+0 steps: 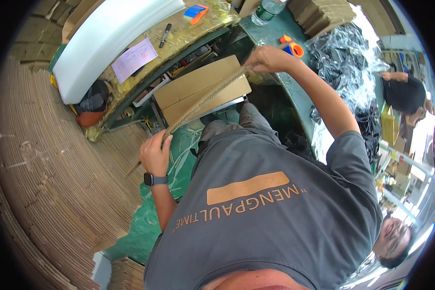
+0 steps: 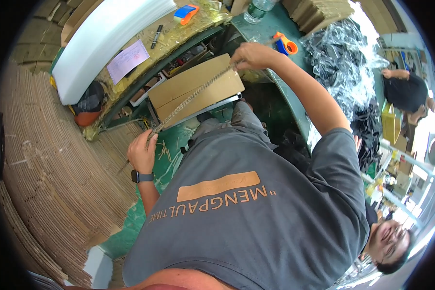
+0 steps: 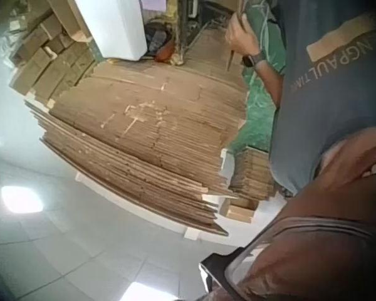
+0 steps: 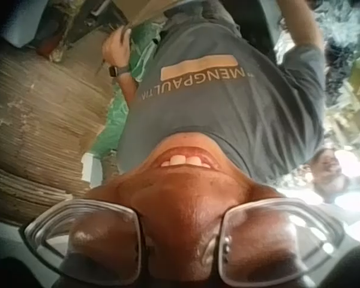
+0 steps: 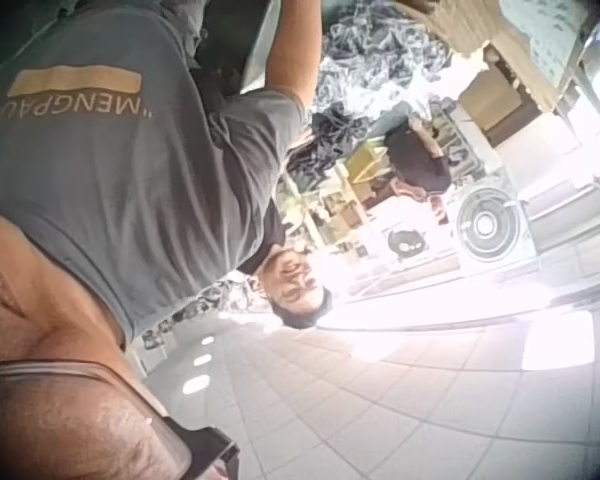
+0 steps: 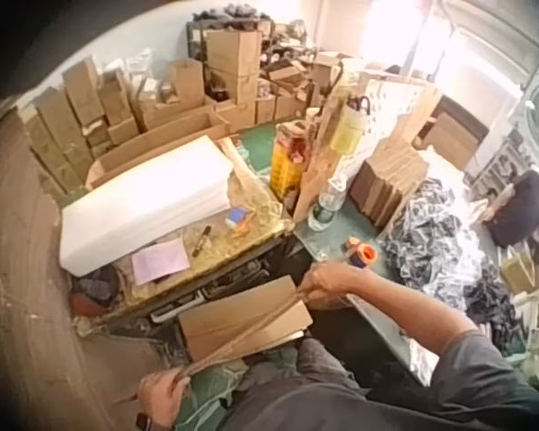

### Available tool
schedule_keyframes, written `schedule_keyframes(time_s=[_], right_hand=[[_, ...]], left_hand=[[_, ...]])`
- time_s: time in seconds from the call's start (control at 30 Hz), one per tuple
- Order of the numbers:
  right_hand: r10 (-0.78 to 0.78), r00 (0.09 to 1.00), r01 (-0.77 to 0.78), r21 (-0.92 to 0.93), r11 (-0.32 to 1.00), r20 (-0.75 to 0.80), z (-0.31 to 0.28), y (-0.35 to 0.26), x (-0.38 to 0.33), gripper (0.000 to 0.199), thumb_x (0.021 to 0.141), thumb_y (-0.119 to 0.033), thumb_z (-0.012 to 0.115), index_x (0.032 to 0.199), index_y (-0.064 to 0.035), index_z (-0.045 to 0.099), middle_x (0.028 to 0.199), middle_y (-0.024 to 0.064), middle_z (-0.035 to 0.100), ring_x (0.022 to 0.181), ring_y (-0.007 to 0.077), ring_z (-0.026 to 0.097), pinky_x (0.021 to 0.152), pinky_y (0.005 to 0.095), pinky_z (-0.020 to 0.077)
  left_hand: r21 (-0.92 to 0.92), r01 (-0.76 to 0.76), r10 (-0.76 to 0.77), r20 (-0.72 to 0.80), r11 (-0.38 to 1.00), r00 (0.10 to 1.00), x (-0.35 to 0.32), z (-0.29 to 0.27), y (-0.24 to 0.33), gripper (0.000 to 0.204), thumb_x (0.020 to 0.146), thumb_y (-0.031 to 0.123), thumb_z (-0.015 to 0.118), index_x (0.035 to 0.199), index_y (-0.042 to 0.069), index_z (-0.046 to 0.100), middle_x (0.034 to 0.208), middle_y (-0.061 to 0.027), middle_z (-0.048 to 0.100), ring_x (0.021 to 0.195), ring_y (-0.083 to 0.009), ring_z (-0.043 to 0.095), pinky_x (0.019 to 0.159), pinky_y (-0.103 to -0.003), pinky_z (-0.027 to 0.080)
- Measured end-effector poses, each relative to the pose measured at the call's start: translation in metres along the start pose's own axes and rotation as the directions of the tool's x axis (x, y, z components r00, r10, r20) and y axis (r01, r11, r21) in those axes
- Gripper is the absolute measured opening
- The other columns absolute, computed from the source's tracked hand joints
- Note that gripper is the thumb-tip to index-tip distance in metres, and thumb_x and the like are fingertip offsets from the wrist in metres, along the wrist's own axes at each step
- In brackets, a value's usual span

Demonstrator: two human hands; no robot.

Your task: Packaging plastic products into cardboard boxes with protective foam and sealing them with tape.

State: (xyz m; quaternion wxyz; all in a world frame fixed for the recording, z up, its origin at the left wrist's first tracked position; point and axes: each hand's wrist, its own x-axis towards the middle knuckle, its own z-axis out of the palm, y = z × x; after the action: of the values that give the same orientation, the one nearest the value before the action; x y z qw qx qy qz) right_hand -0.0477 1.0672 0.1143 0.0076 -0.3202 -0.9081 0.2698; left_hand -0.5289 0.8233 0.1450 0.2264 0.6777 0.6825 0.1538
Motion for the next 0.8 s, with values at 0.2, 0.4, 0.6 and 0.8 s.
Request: schedule_keyframes(time_s=[0.2, 0.4, 0.6, 0.8], right_hand=[[0.005, 0.873, -0.193, 0.336, 0.922, 0.488, 0.009, -0.028, 0.004, 0.081, 0.083, -0.06, 0.086, 0.139, -0.0021, 0.071, 0.132, 0.0215, 0.074, 0.12, 0.0369, 0.07, 0.105, 0.0448, 0.0531], [-0.036, 0.828, -0.288, 0.479, 0.829, 0.56, 0.021, -0.009, -0.001, 0.077, 0.095, -0.058, 0.077, 0.143, 0.0005, 0.067, 0.142, 0.0189, 0.071, 0.132, 0.0314, 0.067, 0.114, 0.039, 0.0494], [-0.03, 0.996, 0.031, -0.017, 0.999, 0.079, -0.022, -0.025, 0.043, 0.058, 0.102, -0.056, 0.065, 0.134, -0.0095, 0.073, 0.095, 0.0223, 0.078, 0.087, 0.0454, 0.073, 0.083, 0.0537, 0.0592], [-0.148, 0.985, 0.157, -0.106, 0.982, 0.087, -0.013, -0.035, 0.064, 0.046, 0.11, -0.049, 0.052, 0.128, -0.0114, 0.072, 0.087, 0.0243, 0.076, 0.085, 0.0462, 0.074, 0.078, 0.0579, 0.0591]], left_hand=[[-0.011, 0.61, -0.311, -0.867, 0.792, 0.389, -0.05, 0.04, -0.114, 0.091, 0.101, 0.052, 0.071, 0.158, -0.01, 0.037, 0.165, -0.0389, 0.031, 0.156, -0.0553, 0.026, 0.127, -0.063, 0.023], [-0.91, 0.091, -0.855, -0.412, 0.405, -0.315, -0.052, 0.074, -0.117, 0.108, 0.104, 0.067, 0.058, 0.165, -0.014, 0.021, 0.165, -0.0363, 0.035, 0.152, -0.0427, 0.043, 0.123, -0.049, 0.04], [-0.97, 0.004, -0.941, -0.239, 0.245, -0.242, -0.063, 0.087, -0.118, 0.095, 0.107, 0.073, 0.042, 0.163, -0.003, 0.037, 0.166, -0.0217, 0.043, 0.146, -0.0386, 0.049, 0.12, -0.054, 0.043], [-0.983, 0.179, -0.981, -0.004, 0.039, 0.194, -0.107, 0.102, -0.144, 0.067, 0.09, 0.02, 0.072, 0.151, 0.016, 0.044, 0.129, -0.0063, 0.06, 0.086, -0.0217, 0.061, 0.055, -0.035, 0.049]])
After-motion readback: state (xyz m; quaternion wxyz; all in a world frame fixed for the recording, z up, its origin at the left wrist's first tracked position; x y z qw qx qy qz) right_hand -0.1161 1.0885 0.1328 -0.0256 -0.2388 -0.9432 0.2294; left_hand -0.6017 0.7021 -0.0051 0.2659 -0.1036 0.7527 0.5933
